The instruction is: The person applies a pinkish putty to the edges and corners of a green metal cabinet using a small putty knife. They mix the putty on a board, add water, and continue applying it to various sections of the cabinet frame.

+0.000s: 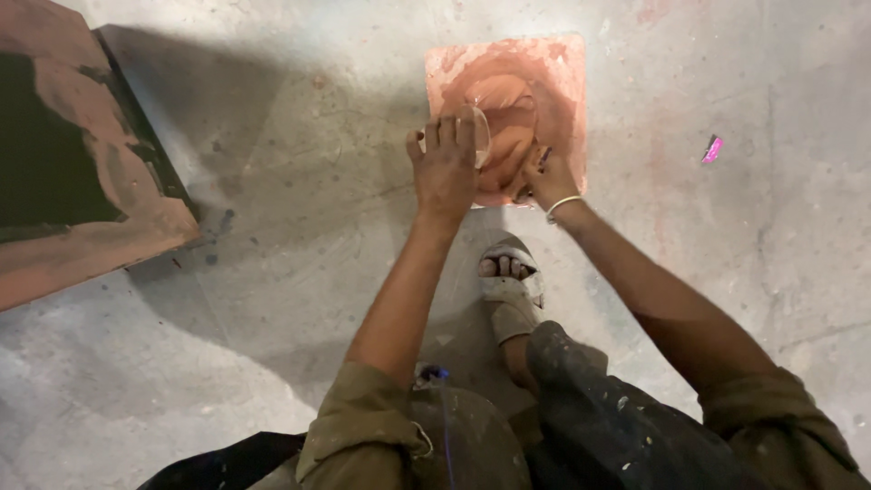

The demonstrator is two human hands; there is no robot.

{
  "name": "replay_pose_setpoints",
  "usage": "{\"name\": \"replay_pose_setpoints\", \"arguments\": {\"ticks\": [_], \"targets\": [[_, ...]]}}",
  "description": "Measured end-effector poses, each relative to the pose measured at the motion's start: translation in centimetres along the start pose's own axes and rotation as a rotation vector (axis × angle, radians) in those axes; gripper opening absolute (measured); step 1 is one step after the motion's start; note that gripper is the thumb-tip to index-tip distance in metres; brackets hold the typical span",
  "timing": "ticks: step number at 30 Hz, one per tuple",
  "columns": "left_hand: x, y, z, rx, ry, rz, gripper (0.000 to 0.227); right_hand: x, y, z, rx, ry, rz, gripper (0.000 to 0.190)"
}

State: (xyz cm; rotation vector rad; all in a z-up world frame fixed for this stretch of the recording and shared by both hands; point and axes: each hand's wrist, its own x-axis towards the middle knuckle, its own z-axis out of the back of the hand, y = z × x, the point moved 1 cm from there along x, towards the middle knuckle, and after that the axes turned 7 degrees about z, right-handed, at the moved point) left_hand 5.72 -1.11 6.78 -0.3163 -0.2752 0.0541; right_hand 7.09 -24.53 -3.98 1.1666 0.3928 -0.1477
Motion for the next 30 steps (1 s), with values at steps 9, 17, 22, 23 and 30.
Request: {"name": "replay_pose_setpoints", "arguments": {"ticks": [9, 17, 22, 23, 30], "targets": [[0.3, 0.1, -0.4, -0.005, -0.044, 0.004, 0.062, 3.7, 4.2, 1.1, -0.193, -0.135, 0.173, 0.008], [-0.2, 1.1, -1.4, -0.215, 0.038, 0.149, 0.077, 0.7, 10.6, -0.5, -1.004, 0.265, 0.822, 0.013], [-0.5, 2.6, -3.0, -0.503, 0.004, 0.381, 0.079, 5.7, 12.8, 1.2, -1.246, 0.335, 0.564, 0.013], [-0.9, 3.0, -3.3, -0.499, -0.084, 0.375, 0.081, 6.0, 12.7, 0.8, -1.232, 0.293, 0.626, 0.012], [-2.5, 6.5, -3.9, -0.479, -0.201, 0.554, 0.098, 4.0, 13.3, -1.1, -1.052, 0.550, 0.541, 0.023]]}}
